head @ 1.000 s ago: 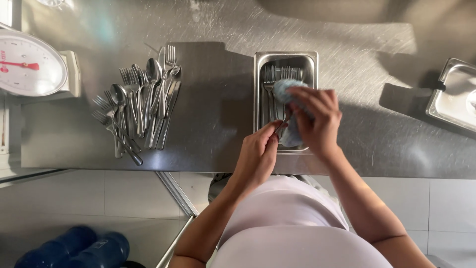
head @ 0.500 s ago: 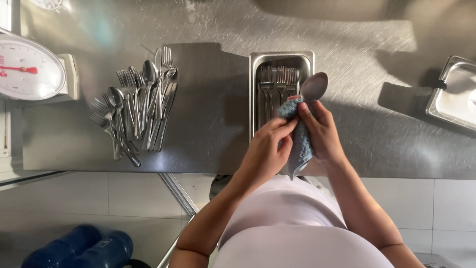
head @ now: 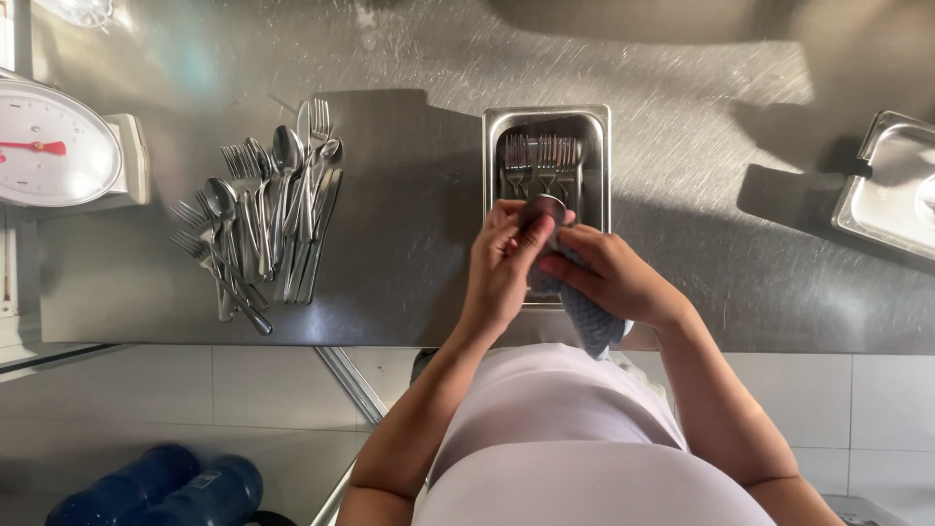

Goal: Polishing and drying forks, spoons, and knives with a blue cloth at a restaurant prep station.

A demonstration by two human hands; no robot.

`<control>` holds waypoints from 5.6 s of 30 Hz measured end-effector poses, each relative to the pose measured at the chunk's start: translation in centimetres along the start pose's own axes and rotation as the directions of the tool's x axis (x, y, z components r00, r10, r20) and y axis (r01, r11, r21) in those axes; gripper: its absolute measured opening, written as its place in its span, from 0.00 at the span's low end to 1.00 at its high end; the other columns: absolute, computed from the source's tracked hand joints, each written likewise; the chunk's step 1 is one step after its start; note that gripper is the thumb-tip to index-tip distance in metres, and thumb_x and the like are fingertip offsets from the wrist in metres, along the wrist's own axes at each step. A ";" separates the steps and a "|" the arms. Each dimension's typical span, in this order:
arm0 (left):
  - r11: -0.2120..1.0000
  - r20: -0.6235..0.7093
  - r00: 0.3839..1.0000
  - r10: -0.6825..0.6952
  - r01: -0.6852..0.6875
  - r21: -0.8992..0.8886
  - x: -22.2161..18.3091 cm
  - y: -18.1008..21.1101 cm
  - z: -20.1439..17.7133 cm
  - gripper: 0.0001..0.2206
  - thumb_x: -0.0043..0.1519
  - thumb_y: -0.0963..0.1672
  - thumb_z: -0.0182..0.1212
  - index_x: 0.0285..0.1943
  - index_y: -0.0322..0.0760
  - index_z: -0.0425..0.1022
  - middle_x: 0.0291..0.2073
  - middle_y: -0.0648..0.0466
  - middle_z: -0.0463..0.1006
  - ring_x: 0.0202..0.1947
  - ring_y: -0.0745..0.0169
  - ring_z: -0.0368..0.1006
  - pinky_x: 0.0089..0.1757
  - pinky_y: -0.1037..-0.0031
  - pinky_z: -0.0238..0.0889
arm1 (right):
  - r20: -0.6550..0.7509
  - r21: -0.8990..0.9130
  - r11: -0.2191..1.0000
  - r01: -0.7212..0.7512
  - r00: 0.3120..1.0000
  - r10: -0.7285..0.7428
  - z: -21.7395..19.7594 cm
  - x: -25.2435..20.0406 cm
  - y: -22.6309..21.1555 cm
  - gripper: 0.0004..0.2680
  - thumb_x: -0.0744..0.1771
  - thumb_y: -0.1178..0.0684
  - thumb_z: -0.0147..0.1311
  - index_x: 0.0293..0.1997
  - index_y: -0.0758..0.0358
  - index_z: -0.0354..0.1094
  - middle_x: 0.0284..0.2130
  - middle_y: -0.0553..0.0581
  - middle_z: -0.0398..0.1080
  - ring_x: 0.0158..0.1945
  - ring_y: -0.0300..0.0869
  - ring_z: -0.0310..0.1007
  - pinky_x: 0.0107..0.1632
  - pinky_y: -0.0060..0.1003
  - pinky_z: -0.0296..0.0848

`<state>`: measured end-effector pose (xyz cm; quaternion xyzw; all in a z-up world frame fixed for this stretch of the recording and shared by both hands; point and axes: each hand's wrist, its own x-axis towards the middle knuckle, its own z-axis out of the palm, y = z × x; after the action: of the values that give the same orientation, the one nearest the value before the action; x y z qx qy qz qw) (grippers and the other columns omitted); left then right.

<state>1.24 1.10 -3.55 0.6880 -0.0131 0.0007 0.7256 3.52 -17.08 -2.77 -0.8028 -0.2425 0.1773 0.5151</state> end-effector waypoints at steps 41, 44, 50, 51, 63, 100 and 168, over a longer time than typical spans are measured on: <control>0.750 -0.065 0.989 -0.134 0.144 0.645 -0.3 0.4 -7.5 0.07 0.61 0.41 0.61 0.46 0.35 0.80 0.34 0.47 0.84 0.34 0.50 0.82 0.35 0.64 0.72 | -0.272 0.536 0.844 -0.014 0.944 0.189 3.9 6.4 -2.1 0.14 0.67 0.58 0.65 0.54 0.66 0.62 0.44 0.52 0.70 0.48 0.35 0.74 0.49 0.31 0.75; 0.765 -0.141 0.989 -0.040 0.121 0.633 -1.4 -0.6 -12.5 0.10 0.61 0.41 0.61 0.49 0.36 0.80 0.36 0.50 0.85 0.34 0.56 0.82 0.36 0.68 0.74 | -0.210 0.588 0.808 -0.027 0.960 0.185 7.0 9.5 -4.3 0.12 0.69 0.58 0.62 0.55 0.66 0.63 0.44 0.52 0.72 0.48 0.35 0.74 0.51 0.30 0.74; 0.709 -0.273 0.960 -0.060 0.234 0.665 -2.3 -0.8 -21.6 0.09 0.65 0.45 0.62 0.48 0.35 0.80 0.35 0.49 0.84 0.34 0.55 0.82 0.36 0.66 0.73 | -0.175 0.521 0.852 -0.058 0.969 0.172 12.8 14.3 -6.7 0.11 0.70 0.59 0.58 0.58 0.68 0.66 0.45 0.53 0.74 0.48 0.34 0.73 0.52 0.29 0.73; 0.686 -0.300 0.952 -0.069 0.263 0.678 -2.3 -0.8 -22.9 0.09 0.66 0.46 0.63 0.47 0.35 0.80 0.34 0.49 0.84 0.34 0.54 0.82 0.36 0.65 0.73 | -0.182 0.488 0.870 -0.063 0.968 0.172 13.6 15.0 -7.1 0.10 0.70 0.60 0.58 0.58 0.68 0.67 0.45 0.53 0.74 0.48 0.34 0.73 0.52 0.30 0.73; 0.762 0.068 0.970 -0.234 0.139 0.632 -0.4 -2.3 -31.7 0.12 0.66 0.48 0.60 0.51 0.39 0.80 0.42 0.50 0.80 0.42 0.52 0.78 0.42 0.63 0.71 | -0.328 0.421 0.900 -0.116 0.905 0.270 20.0 19.9 -9.3 0.11 0.69 0.60 0.59 0.57 0.69 0.69 0.44 0.53 0.75 0.47 0.34 0.74 0.51 0.29 0.75; 0.254 0.037 0.998 -0.058 -0.021 0.967 6.8 -12.5 -32.0 0.14 0.65 0.45 0.61 0.47 0.26 0.69 0.44 0.43 0.70 0.40 0.58 0.76 0.35 0.79 0.76 | -0.454 0.358 0.906 -0.224 0.807 0.378 23.3 22.8 -8.9 0.12 0.67 0.58 0.63 0.56 0.67 0.70 0.39 0.52 0.75 0.42 0.32 0.74 0.46 0.28 0.74; 0.920 0.049 0.952 -0.304 0.279 0.277 -2.4 2.6 1.0 0.08 0.70 0.41 0.46 0.50 0.32 0.71 0.30 0.53 0.76 0.24 0.65 0.72 0.30 0.70 0.67 | -0.412 -0.535 0.830 0.158 0.809 -0.420 0.1 0.8 -1.1 0.17 0.59 0.66 0.62 0.52 0.60 0.79 0.51 0.55 0.75 0.48 0.48 0.71 0.52 0.42 0.73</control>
<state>-1.19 0.26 -0.89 0.7728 0.0567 -0.1370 0.6171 3.95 -16.17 -1.81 -0.8731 -0.2555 -0.1914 0.3685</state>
